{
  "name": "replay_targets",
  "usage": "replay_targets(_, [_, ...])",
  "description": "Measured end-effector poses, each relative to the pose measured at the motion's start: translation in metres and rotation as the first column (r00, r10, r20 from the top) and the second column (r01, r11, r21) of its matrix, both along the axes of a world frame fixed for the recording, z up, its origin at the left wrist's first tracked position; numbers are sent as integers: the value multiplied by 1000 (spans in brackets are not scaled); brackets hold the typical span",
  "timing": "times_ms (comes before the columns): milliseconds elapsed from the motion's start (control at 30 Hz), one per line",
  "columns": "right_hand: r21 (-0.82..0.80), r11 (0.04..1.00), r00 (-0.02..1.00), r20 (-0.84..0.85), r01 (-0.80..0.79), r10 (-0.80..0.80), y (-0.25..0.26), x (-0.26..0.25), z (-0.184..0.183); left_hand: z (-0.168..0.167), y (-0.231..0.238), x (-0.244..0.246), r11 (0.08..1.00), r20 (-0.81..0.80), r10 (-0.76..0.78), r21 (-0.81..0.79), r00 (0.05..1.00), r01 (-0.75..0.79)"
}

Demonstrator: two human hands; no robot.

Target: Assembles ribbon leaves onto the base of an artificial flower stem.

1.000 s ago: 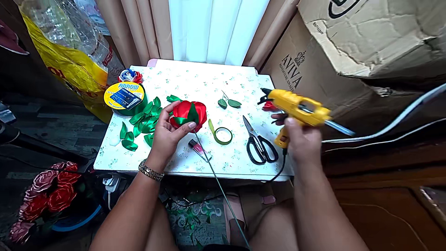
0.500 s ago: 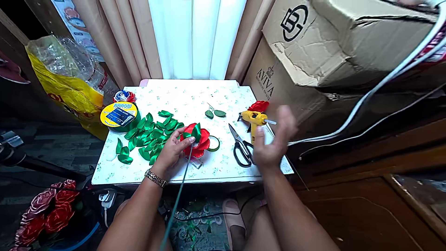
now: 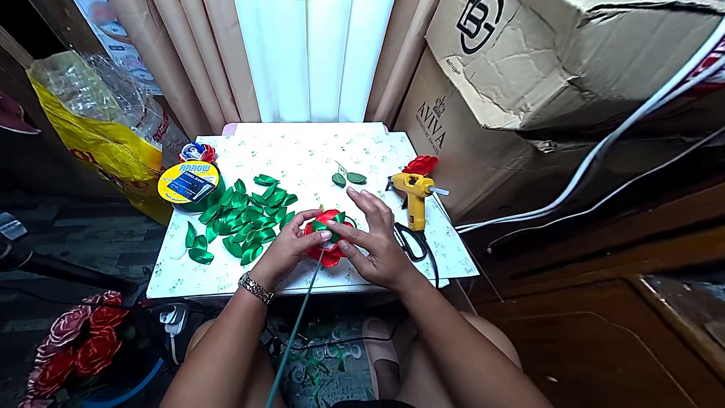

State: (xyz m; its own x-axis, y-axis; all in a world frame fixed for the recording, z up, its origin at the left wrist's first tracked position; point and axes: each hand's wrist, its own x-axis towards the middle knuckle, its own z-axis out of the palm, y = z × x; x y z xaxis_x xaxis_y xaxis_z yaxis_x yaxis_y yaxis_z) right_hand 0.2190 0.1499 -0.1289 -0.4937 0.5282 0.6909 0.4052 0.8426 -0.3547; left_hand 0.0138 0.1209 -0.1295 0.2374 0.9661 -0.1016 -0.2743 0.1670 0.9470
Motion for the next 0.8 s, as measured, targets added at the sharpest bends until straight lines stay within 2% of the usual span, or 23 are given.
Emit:
replay_targets(267, [-72, 997, 998, -50, -41, 37, 0, -6, -15, -1, -1, -2, 1000, 68, -12, -8, 998, 12])
replay_targets(333, [-99, 994, 995, -93, -56, 46, -2, -8, -14, -1, -1, -2, 1000, 73, -5, -3, 997, 5])
replay_targets(467, [-35, 999, 974, -227, -12, 3, -4, -15, -13, 4, -3, 1, 1000, 34, 15, 19, 999, -16])
replay_targets(567, [-67, 998, 956, -291, 11, -30, -5, -18, -15, 3, -3, 2, 999, 14, 30, 30, 999, -30])
replay_targets(800, [-107, 994, 953, -294, 39, -69, -5, -18, -15, -1, -1, -8, 997, 26, -9, 77, 1000, 7])
